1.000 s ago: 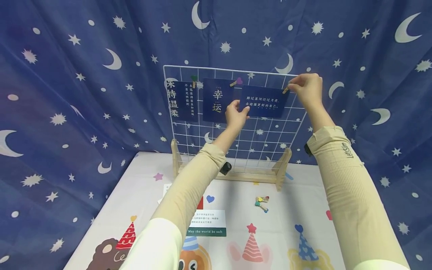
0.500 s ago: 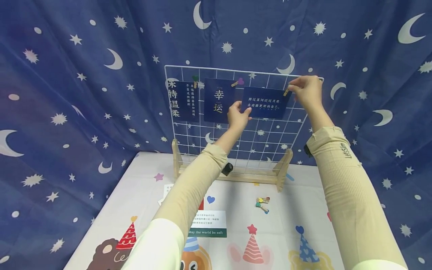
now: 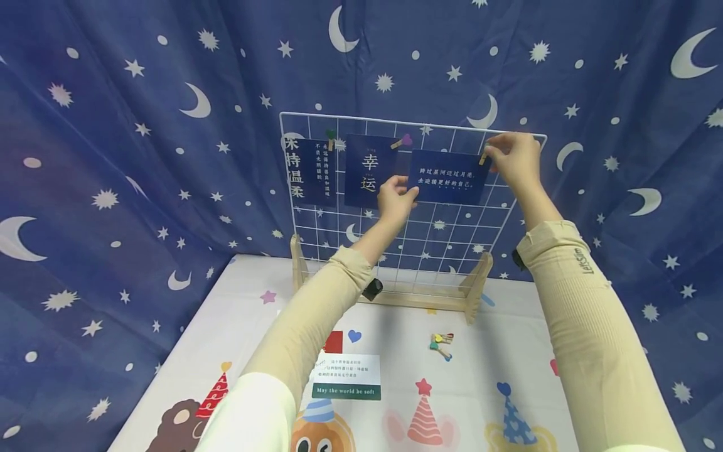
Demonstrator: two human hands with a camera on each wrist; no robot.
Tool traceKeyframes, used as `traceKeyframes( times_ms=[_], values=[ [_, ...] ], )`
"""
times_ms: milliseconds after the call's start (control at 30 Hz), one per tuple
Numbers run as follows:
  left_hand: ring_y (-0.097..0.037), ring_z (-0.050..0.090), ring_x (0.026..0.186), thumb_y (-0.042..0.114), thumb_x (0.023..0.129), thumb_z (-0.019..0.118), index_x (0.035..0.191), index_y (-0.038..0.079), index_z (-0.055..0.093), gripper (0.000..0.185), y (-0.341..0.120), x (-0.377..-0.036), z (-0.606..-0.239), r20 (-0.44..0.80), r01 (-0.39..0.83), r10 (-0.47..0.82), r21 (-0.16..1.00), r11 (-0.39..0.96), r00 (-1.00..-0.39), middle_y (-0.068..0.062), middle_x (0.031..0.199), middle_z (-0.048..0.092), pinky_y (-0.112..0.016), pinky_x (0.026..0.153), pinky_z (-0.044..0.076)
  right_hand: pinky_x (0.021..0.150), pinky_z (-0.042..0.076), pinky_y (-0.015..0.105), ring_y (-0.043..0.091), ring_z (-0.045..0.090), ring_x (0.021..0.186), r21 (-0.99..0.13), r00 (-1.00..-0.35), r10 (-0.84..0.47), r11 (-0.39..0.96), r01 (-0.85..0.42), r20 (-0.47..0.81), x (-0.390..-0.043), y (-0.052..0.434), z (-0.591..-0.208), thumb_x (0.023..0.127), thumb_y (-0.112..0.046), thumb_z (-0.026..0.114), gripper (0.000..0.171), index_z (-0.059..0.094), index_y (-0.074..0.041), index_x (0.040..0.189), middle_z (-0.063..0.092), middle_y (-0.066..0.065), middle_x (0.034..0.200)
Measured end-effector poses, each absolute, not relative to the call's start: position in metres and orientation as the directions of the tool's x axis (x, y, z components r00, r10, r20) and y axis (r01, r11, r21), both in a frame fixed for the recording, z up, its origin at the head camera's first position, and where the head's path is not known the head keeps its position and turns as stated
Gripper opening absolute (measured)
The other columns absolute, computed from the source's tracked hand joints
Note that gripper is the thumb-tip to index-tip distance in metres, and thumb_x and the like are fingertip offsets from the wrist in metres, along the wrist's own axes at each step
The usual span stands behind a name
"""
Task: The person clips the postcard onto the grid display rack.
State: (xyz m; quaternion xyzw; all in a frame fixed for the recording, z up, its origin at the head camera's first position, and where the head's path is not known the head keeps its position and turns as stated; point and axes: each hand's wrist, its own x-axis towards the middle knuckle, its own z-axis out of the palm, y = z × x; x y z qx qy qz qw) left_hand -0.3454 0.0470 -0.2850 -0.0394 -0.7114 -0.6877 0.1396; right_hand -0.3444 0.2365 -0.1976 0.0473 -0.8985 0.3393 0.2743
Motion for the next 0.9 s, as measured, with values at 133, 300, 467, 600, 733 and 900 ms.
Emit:
traceKeyframes(
  times_ms=[133, 300, 467, 600, 733, 900],
  values=[
    [-0.034, 0.069, 0.085, 0.001, 0.087, 0.063, 0.112, -0.003, 0.059, 0.026, 0.043, -0.342, -0.285, 0.256, 0.252, -0.148, 0.967, 0.048, -0.955, -0.022, 0.102, 0.068, -0.022, 0.066, 0.058, 0.044, 0.033, 0.004, -0.017, 0.040, 0.039, -0.569, -0.827, 0.093, 0.768, -0.295, 0.555, -0.341, 0.238, -0.198, 0.092, -0.010, 0.058, 0.027, 0.063, 0.005, 0.114, 0.064, 0.027, 0.113],
    [-0.034, 0.069, 0.084, 0.000, 0.088, 0.061, 0.109, -0.001, 0.062, 0.022, 0.035, -0.339, -0.283, 0.291, 0.281, -0.140, 0.956, 0.087, -0.946, -0.021, 0.099, 0.070, -0.024, 0.067, 0.058, 0.045, 0.033, 0.003, -0.019, 0.039, 0.042, -0.554, -0.810, 0.094, 0.774, -0.306, 0.579, -0.339, 0.237, -0.195, 0.091, -0.008, 0.058, 0.024, 0.064, 0.006, 0.111, 0.065, 0.027, 0.109],
    [-0.028, 0.069, 0.084, 0.004, 0.090, 0.058, 0.111, 0.004, 0.064, 0.022, 0.024, -0.336, -0.284, 0.305, 0.287, -0.107, 0.945, 0.158, -0.946, -0.016, 0.098, 0.071, -0.021, 0.067, 0.056, 0.049, 0.032, 0.005, -0.018, 0.037, 0.048, -0.546, -0.792, 0.124, 0.787, -0.288, 0.597, -0.334, 0.238, -0.195, 0.092, -0.010, 0.058, 0.023, 0.066, 0.003, 0.109, 0.066, 0.022, 0.110],
    [-0.030, 0.068, 0.087, 0.003, 0.091, 0.056, 0.111, 0.003, 0.064, 0.021, 0.014, -0.334, -0.284, 0.305, 0.290, -0.089, 0.946, 0.147, -0.948, -0.017, 0.097, 0.071, -0.020, 0.067, 0.056, 0.047, 0.030, 0.007, -0.020, 0.036, 0.048, -0.538, -0.775, 0.125, 0.787, -0.303, 0.619, -0.333, 0.241, -0.197, 0.091, -0.012, 0.058, 0.023, 0.067, 0.003, 0.107, 0.066, 0.022, 0.108],
    [-0.033, 0.068, 0.089, 0.005, 0.092, 0.056, 0.111, 0.001, 0.063, 0.021, 0.007, -0.333, -0.284, 0.319, 0.308, -0.069, 0.941, 0.137, -0.945, -0.019, 0.099, 0.071, -0.024, 0.071, 0.057, 0.044, 0.031, 0.004, -0.025, 0.037, 0.046, -0.547, -0.762, 0.126, 0.770, -0.328, 0.635, -0.332, 0.244, -0.199, 0.091, -0.013, 0.059, 0.023, 0.067, 0.003, 0.105, 0.067, 0.024, 0.106],
    [-0.035, 0.067, 0.089, 0.012, 0.092, 0.059, 0.109, 0.000, 0.065, 0.022, -0.001, -0.332, -0.283, 0.359, 0.352, -0.027, 0.926, 0.133, -0.933, -0.020, 0.098, 0.070, -0.030, 0.074, 0.058, 0.045, 0.032, 0.004, -0.023, 0.039, 0.047, -0.539, -0.745, 0.128, 0.769, -0.343, 0.655, -0.327, 0.247, -0.199, 0.091, -0.015, 0.059, 0.024, 0.068, 0.002, 0.105, 0.067, 0.024, 0.104]
  ],
)
